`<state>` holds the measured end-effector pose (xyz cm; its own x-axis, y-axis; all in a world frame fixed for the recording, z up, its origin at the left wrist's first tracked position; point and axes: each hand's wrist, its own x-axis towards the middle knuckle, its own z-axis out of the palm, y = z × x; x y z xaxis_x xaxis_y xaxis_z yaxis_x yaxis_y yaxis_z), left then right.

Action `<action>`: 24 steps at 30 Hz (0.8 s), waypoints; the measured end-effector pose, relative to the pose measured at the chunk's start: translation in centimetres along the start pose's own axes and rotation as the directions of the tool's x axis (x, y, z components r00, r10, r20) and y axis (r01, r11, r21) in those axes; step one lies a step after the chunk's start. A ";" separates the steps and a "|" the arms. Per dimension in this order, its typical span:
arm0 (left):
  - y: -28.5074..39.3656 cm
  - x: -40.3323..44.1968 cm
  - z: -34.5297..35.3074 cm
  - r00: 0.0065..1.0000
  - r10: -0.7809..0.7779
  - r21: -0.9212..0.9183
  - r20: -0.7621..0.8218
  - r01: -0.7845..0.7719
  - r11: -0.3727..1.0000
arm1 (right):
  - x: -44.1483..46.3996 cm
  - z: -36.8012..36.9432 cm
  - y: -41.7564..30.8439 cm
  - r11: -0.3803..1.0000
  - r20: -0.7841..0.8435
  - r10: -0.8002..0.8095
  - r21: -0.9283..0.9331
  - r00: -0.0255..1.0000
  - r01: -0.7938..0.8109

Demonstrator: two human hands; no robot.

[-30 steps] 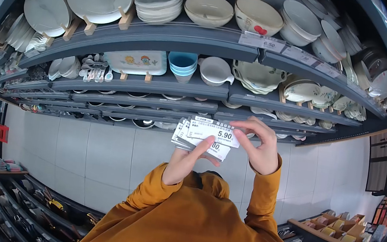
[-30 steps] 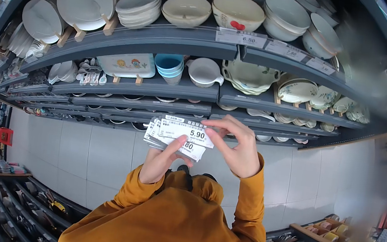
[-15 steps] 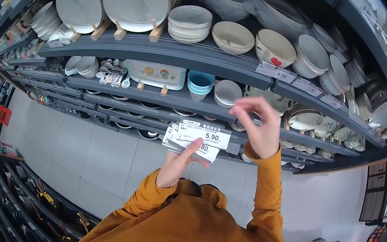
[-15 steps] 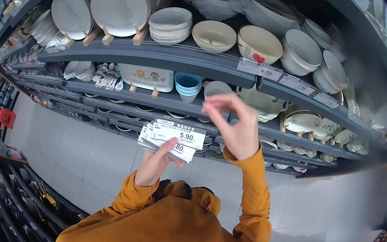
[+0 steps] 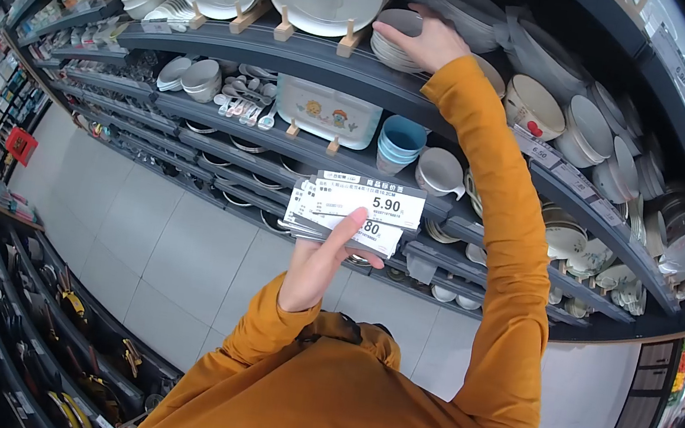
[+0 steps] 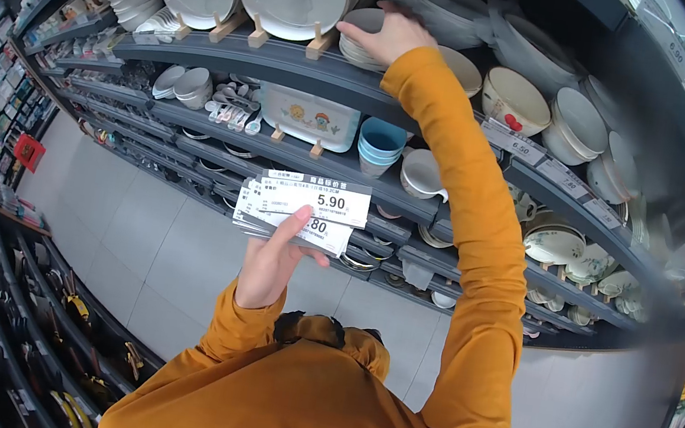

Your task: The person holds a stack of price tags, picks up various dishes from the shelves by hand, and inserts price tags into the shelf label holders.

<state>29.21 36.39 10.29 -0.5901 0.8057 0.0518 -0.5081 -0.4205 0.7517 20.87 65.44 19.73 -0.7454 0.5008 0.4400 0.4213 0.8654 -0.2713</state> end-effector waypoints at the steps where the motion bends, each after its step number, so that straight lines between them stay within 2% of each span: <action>1: 0.2 -0.2 0.0 1.000 0.006 0.004 -0.018 -0.005 1.000 | 0.4 0.1 0.0 1.000 0.034 0.013 0.020 0.999 -0.014; 2: 0.3 -0.3 0.0 0.999 0.010 0.007 -0.037 -0.010 1.000 | 0.6 0.6 0.2 1.000 -0.024 -0.006 0.022 1.000 0.007; 5: 0.5 -0.7 -0.1 0.998 0.025 0.006 -0.066 -0.025 1.000 | 0.7 1.1 0.5 0.999 -0.007 -0.050 -0.005 0.999 0.050; 9: 0.4 -0.7 -0.3 0.997 0.033 0.005 -0.077 -0.033 0.999 | 0.8 0.1 0.4 0.986 0.067 -0.040 0.163 0.997 0.029; 11: 0.0 -0.6 -0.4 0.997 0.025 -0.002 -0.079 -0.025 1.000 | 0.1 0.5 0.3 0.988 -0.042 -0.045 0.148 0.998 0.050; 16: -0.2 -0.4 -0.2 0.997 0.016 -0.003 -0.076 -0.016 1.000 | -0.3 0.3 0.0 0.966 -0.075 0.035 0.257 0.997 -0.015; 19: -0.5 -0.4 -0.3 0.995 0.027 -0.017 -0.095 -0.028 0.999 | -0.3 0.0 0.3 0.966 -0.135 -0.007 0.255 0.991 0.042; 22: -0.7 -0.5 -0.4 0.994 0.035 -0.022 -0.104 -0.037 0.999 | -0.9 -2.0 -0.4 0.967 -0.297 -0.069 0.216 0.953 0.137; 24: -0.7 -0.6 -0.4 0.994 0.038 -0.010 -0.100 -0.039 0.999 | -3.2 -4.4 -1.3 0.938 -0.322 -0.111 0.278 0.940 0.206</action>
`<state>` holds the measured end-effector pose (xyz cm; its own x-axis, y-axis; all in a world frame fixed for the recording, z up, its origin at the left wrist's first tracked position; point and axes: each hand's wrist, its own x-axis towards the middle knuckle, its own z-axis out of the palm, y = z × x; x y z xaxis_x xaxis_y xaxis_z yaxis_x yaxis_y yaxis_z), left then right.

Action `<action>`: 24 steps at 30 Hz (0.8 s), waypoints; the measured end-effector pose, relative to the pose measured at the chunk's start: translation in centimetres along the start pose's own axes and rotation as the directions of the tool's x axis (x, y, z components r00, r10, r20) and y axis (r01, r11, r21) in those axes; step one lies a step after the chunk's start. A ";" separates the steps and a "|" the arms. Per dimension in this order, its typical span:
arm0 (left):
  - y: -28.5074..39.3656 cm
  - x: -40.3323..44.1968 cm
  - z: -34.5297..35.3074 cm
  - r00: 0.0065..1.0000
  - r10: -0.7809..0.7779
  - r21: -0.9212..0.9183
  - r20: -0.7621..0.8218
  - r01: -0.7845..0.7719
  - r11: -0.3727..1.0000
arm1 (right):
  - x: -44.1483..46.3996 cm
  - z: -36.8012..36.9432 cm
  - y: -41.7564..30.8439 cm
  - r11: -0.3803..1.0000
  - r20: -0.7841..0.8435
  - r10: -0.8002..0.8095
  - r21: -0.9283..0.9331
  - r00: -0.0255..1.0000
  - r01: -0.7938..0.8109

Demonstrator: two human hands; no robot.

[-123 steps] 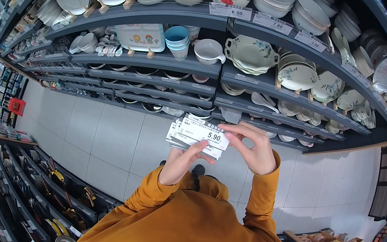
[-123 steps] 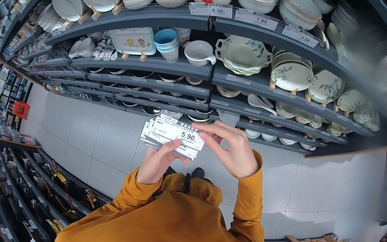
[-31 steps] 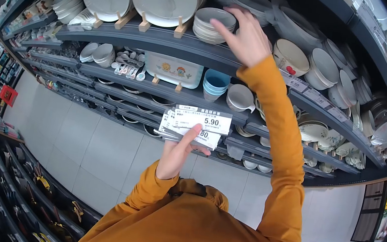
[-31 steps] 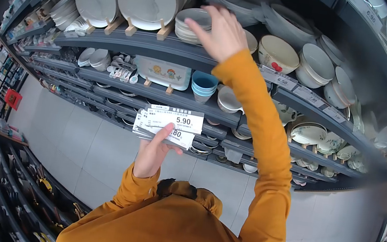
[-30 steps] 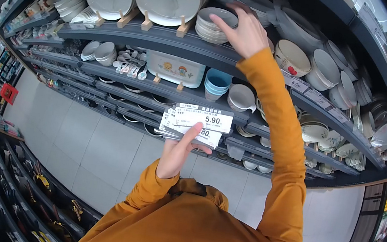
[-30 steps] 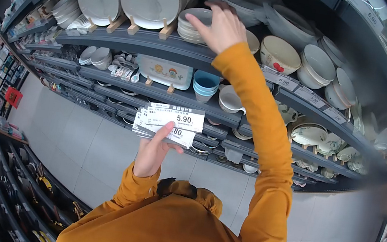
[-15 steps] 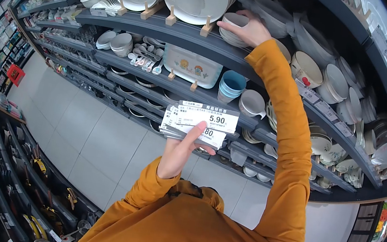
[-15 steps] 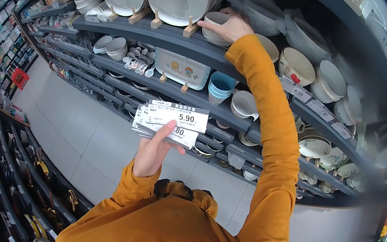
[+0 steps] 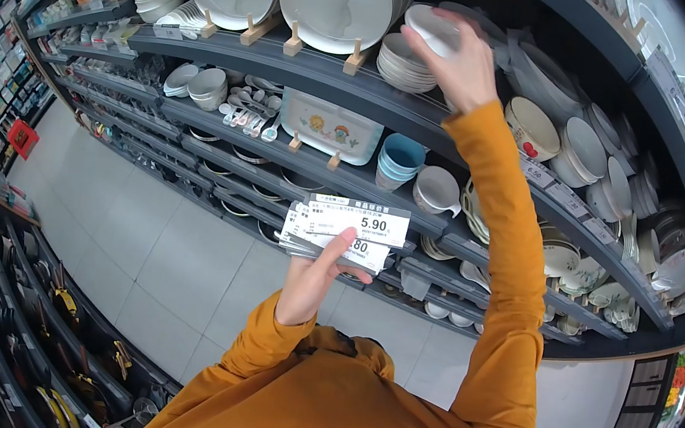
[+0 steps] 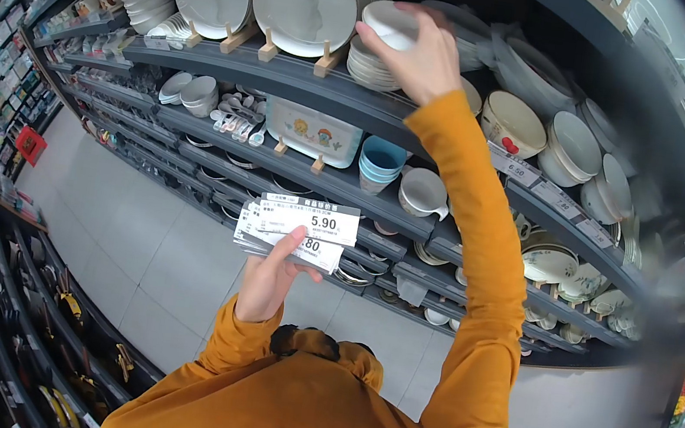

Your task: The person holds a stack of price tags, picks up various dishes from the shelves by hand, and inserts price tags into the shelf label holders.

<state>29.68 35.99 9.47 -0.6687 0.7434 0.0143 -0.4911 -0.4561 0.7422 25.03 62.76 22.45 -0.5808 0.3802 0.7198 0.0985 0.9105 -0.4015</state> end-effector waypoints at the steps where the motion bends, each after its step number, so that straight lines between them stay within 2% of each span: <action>1: 0.0 -0.1 -0.1 1.000 0.001 -0.008 0.012 0.000 1.000 | -1.2 -1.0 -0.8 0.999 -0.011 -0.028 0.041 1.000 0.028; 3: -0.1 -0.3 -0.5 0.999 0.002 -0.028 0.035 -0.001 1.000 | -5.0 -2.4 -1.9 0.884 0.106 0.026 0.463 0.994 -0.072; 4: 0.0 -0.3 -0.6 0.999 0.005 -0.033 0.035 -0.004 0.999 | -7.3 -2.3 -2.0 0.685 0.200 0.127 0.691 0.971 -0.232; 5: 0.0 -0.4 -0.5 0.999 0.005 -0.036 0.036 -0.004 0.999 | -9.5 -2.1 -2.1 0.405 0.317 0.196 0.835 0.928 -0.371; 7: 0.1 -0.3 -0.2 0.999 -0.008 -0.029 0.040 0.009 1.000 | -12.2 -2.6 -3.7 -0.048 0.531 0.138 0.846 0.836 -0.530; 9: 0.2 -0.3 0.2 0.998 -0.038 -0.011 0.053 0.039 0.999 | -13.7 -3.0 -4.0 -0.334 0.679 0.076 0.708 0.731 -0.622; 14: 0.3 -0.3 0.9 0.990 -0.082 0.021 0.119 0.080 0.997 | -14.8 -3.6 -3.7 -0.450 0.708 0.000 0.631 0.706 -0.632; 24: 0.9 0.1 0.3 0.984 -0.106 0.022 0.145 0.104 0.994 | -14.8 -3.4 -4.4 -0.405 0.687 0.041 0.675 0.726 -0.616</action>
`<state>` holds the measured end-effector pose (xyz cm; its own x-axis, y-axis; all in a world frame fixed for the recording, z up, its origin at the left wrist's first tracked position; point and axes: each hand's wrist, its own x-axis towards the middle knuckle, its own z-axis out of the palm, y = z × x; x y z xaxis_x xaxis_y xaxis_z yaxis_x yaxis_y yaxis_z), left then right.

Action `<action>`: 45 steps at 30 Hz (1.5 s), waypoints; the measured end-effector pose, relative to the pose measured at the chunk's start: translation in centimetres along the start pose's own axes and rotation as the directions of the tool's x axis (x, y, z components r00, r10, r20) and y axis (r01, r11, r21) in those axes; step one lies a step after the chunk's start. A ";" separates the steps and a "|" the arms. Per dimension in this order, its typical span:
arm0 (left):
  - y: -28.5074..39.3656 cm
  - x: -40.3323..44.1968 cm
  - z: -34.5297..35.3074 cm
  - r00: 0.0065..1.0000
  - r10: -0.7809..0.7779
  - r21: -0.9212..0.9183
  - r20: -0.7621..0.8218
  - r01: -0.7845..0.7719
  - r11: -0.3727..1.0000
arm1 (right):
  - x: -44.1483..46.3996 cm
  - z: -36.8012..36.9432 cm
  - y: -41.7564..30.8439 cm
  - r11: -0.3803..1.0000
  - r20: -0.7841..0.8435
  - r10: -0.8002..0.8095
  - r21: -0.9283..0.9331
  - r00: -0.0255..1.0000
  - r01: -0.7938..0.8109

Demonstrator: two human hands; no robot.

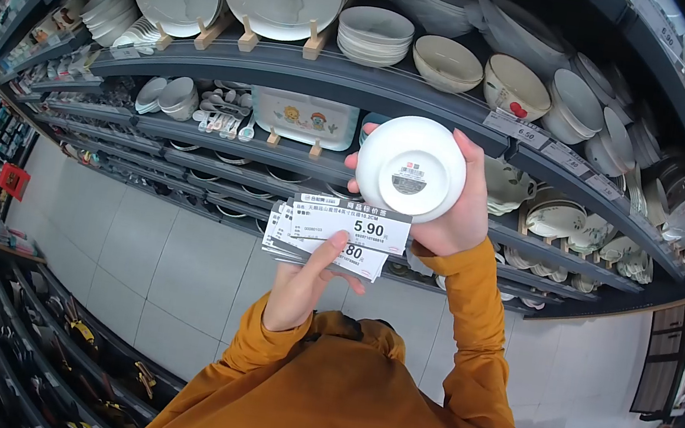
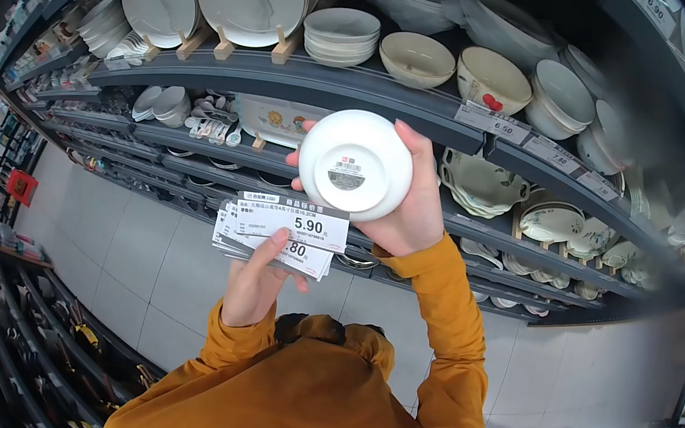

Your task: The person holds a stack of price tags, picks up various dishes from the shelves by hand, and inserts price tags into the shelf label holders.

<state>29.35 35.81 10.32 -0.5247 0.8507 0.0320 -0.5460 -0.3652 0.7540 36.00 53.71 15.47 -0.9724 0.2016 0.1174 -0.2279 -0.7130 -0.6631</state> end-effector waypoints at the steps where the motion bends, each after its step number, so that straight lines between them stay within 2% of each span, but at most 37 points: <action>1: 0.0 0.0 -0.1 1.000 -0.001 -0.001 0.006 0.001 1.000 | 0.0 0.3 0.1 1.000 -0.025 -0.006 0.011 1.000 0.006; 2: 0.1 0.1 -0.3 1.000 -0.002 -0.001 0.012 0.002 1.000 | 0.1 0.4 0.1 1.000 -0.049 -0.013 0.020 0.999 0.014; 5: 0.4 0.2 -0.7 1.000 -0.006 -0.002 0.025 0.006 1.000 | 0.5 0.1 -0.8 0.997 0.063 -0.066 -0.040 0.996 0.069; 6: 0.5 0.3 -0.9 1.000 -0.003 -0.003 0.027 0.003 1.000 | 1.0 1.2 -1.0 0.962 -0.088 -0.212 -0.194 0.973 0.192; 7: 0.5 0.3 -1.1 1.000 -0.001 -0.005 0.024 0.001 1.000 | 1.7 0.8 -2.0 0.837 0.030 -0.306 -0.468 0.951 0.284; 8: 0.6 0.3 -1.2 1.000 -0.001 -0.005 0.019 0.001 1.000 | 2.9 0.9 -2.5 0.620 0.056 -0.441 -0.703 0.896 0.349; 9: 0.6 0.2 -1.3 1.000 -0.003 -0.004 0.015 0.004 1.000 | 4.3 1.1 -3.0 0.341 0.122 -0.555 -0.869 0.823 0.359; 10: 0.7 0.2 -1.4 1.000 -0.001 -0.006 0.016 0.001 1.000 | 6.1 0.9 -3.8 0.100 0.206 -0.615 -0.937 0.761 0.334; 12: 0.8 0.1 -1.6 1.000 0.003 -0.010 0.020 -0.003 1.000 | 9.9 0.1 -5.6 -0.379 0.407 -0.651 -0.906 0.640 0.191; 15: 0.9 -0.2 -2.1 1.000 0.020 -0.019 -0.017 -0.021 1.000 | 14.2 -0.9 -6.8 -0.595 0.424 -0.612 -0.803 0.667 -0.036; 16: 1.0 -0.3 -2.4 0.999 0.028 -0.019 -0.018 -0.028 0.999 | 15.3 -1.3 -7.3 -0.561 0.353 -0.582 -0.827 0.732 -0.047; 20: 1.5 -0.9 -3.2 0.997 0.059 -0.022 -0.044 -0.060 0.998 | 17.1 -3.2 -7.6 -0.653 0.227 -0.498 -0.733 0.837 -0.190; 23: 1.5 -1.1 -3.6 0.996 0.057 -0.022 -0.068 -0.059 0.998 | 17.4 -3.8 -7.3 -0.576 0.170 -0.514 -0.795 0.841 -0.191; 27: 1.4 -1.0 -3.4 0.997 0.040 -0.014 -0.072 -0.041 0.999 | 17.9 -4.1 -7.5 -0.550 0.130 -0.477 -0.815 0.869 -0.180; 30: 1.2 -0.8 -3.3 0.997 0.040 -0.009 -0.060 -0.040 0.999 | 17.0 -3.9 -6.3 -0.526 0.195 -0.582 -0.831 0.790 -0.182; 33: 0.8 -0.6 -4.0 0.996 0.057 -0.014 -0.069 -0.058 0.998 | 12.7 -1.1 -5.3 -0.500 0.437 -0.594 -0.858 0.675 0.115; 35: 0.7 -0.3 -4.4 0.993 0.066 0.002 -0.098 -0.067 0.998 | 8.6 -0.6 -1.8 -0.028 0.201 -0.498 -0.976 0.844 0.216; 37: 0.3 -0.1 -4.7 0.992 0.061 0.016 -0.114 -0.060 0.998 | 4.9 -0.8 1.0 0.136 0.190 -0.145 -0.968 0.971 0.210; 39: 0.0 0.4 -4.8 0.993 0.042 0.028 -0.108 -0.040 0.999 | 2.2 -0.4 2.9 0.423 0.022 0.040 -0.906 0.999 0.003; 42: -0.4 0.7 -4.5 0.995 0.042 0.071 -0.094 -0.035 0.997 | 0.7 -1.0 3.4 0.485 0.005 0.004 -0.874 1.000 0.002; 45: -1.1 1.2 -4.5 0.998 0.031 0.155 -0.061 -0.022 0.988 | 0.2 -1.8 2.6 0.490 -0.075 0.031 -0.868 0.997 -0.081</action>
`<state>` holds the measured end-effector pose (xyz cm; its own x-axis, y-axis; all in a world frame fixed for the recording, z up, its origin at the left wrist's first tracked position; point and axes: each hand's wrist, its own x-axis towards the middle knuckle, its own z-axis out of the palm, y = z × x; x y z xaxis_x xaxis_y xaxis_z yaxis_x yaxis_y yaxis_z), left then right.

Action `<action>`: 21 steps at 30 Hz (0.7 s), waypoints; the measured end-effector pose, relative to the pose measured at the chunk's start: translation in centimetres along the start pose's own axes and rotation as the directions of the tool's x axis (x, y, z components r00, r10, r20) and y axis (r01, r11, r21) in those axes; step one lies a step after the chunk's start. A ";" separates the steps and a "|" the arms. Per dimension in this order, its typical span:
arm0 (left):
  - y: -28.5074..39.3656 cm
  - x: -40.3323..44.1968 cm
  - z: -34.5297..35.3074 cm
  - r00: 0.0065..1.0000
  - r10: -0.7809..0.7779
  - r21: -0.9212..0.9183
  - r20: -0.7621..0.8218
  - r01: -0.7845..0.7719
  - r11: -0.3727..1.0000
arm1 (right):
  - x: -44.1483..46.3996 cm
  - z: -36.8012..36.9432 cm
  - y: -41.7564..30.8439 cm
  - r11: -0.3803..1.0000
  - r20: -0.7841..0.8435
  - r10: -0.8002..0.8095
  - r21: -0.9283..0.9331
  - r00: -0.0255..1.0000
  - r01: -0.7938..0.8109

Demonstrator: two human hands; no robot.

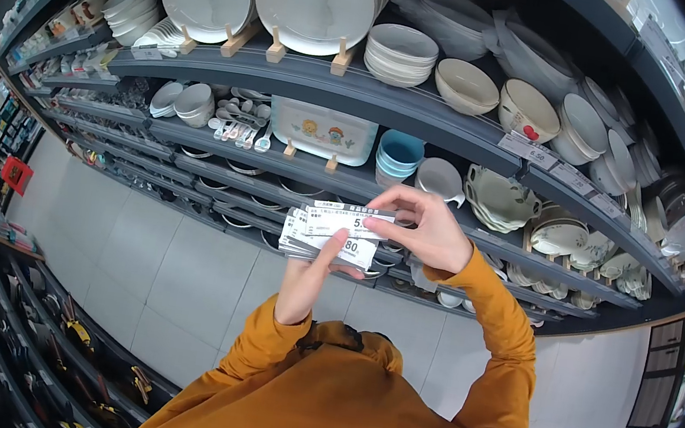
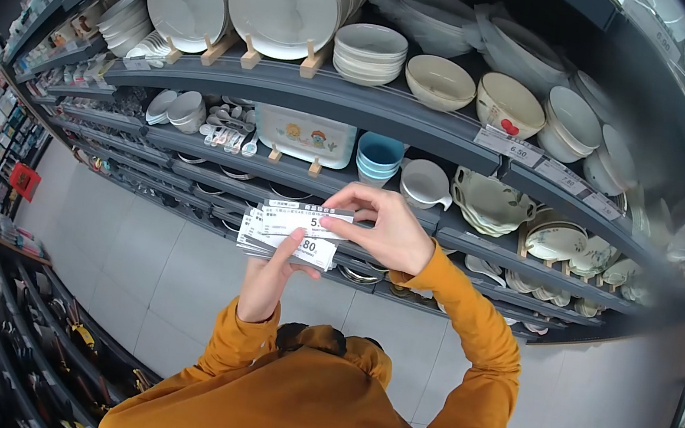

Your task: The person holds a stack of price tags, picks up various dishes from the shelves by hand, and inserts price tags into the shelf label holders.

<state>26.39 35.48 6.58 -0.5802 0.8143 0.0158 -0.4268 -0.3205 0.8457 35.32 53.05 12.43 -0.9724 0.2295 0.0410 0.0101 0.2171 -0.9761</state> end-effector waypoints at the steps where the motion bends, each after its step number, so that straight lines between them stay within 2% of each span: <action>1: 0.0 0.1 0.2 1.000 -0.001 -0.011 0.009 0.001 1.000 | -0.2 -0.3 -0.7 0.997 -0.021 0.010 -0.077 1.000 -0.011; 4: 0.1 0.4 0.6 0.999 0.002 -0.030 0.034 -0.001 1.000 | 0.9 -2.2 -1.5 0.915 -0.233 -0.337 -0.309 0.912 0.259; 6: 0.1 0.2 0.3 0.998 -0.019 -0.017 0.058 0.020 1.000 | 2.6 -4.0 -3.9 0.835 -0.356 -0.477 -0.471 0.804 0.287; 8: 0.0 -0.1 0.3 0.996 -0.049 -0.014 0.068 0.050 0.999 | 5.4 -6.3 -4.9 0.688 -0.359 -0.635 -0.665 0.684 0.290; 11: 0.1 -0.6 0.5 0.995 -0.071 0.006 0.075 0.071 0.997 | 9.0 -8.9 -4.1 0.559 -0.298 -0.702 -0.794 0.647 0.241; 14: 0.2 -1.2 0.2 0.995 -0.074 0.005 0.066 0.074 0.997 | 9.8 -9.3 -3.8 0.697 -0.255 -0.531 -0.673 0.808 0.246; 15: 0.2 -1.3 0.0 0.995 -0.076 0.001 0.061 0.076 0.997 | 10.0 -9.6 -3.4 0.699 -0.210 -0.525 -0.660 0.825 0.276; 18: 0.1 -1.7 -0.6 0.996 -0.056 -0.026 0.063 0.058 0.998 | 10.1 -9.7 -2.9 0.770 -0.239 -0.507 -0.557 0.828 0.310; 21: 0.2 -1.8 -0.8 0.995 -0.069 -0.025 0.065 0.070 0.997 | 10.1 -9.9 -2.9 0.791 -0.231 -0.457 -0.546 0.859 0.274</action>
<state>26.84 33.55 6.28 -0.5029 0.8643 -0.0074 -0.4840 -0.2744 0.8309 27.75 64.09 17.76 -0.7858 0.3175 0.5308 -0.1312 0.7531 -0.6447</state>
